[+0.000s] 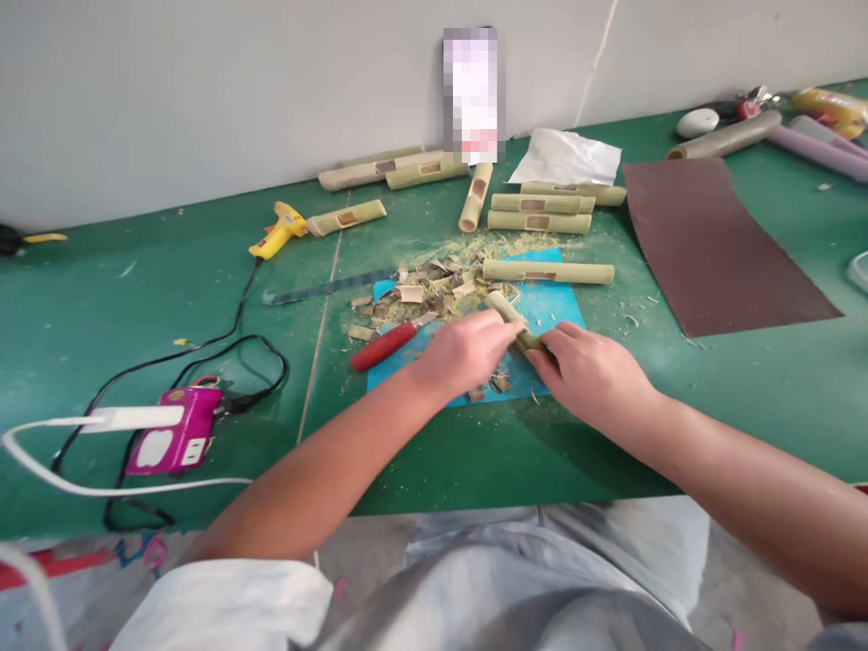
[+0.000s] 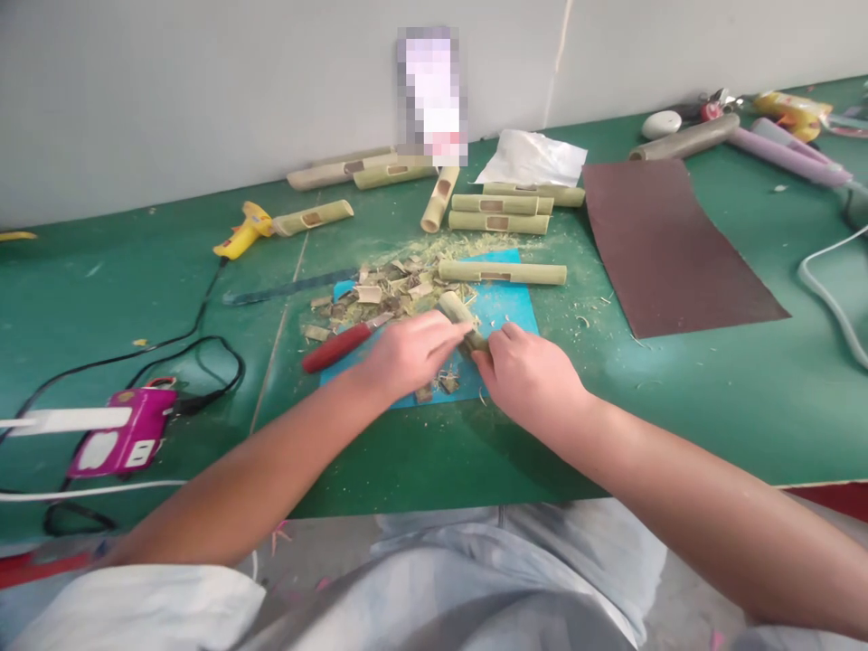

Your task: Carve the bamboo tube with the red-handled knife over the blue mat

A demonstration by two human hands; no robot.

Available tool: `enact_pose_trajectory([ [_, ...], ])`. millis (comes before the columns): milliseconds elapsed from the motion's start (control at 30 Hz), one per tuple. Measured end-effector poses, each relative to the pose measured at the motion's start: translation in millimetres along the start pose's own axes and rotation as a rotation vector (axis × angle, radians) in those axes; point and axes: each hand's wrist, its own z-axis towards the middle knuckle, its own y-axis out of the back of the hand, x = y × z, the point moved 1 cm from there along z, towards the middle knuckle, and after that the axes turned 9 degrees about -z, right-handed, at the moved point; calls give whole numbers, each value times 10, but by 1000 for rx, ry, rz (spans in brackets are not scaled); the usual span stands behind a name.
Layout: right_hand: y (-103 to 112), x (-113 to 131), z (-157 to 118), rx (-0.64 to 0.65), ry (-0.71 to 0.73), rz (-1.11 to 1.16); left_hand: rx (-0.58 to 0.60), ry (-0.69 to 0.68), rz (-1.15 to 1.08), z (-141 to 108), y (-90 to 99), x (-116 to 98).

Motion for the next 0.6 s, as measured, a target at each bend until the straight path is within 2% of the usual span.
enact_pose_trajectory([
  [100, -2, -4, -3, -28, -7, 0, -77, 54, 52, 1, 6, 8],
  [233, -6, -3, -6, -33, 10, 6, -1, 14, 4, -18, -3, -4],
  [333, -1, -1, -5, -34, -2, -4, -48, 56, 47, -27, 2, 12],
  [467, 4, 7, -1, -17, 5, -6, 8, 31, 32, -24, -1, 13],
  [600, 5, 12, -2, -30, -1, -6, -31, 83, 78, -20, 17, -4],
])
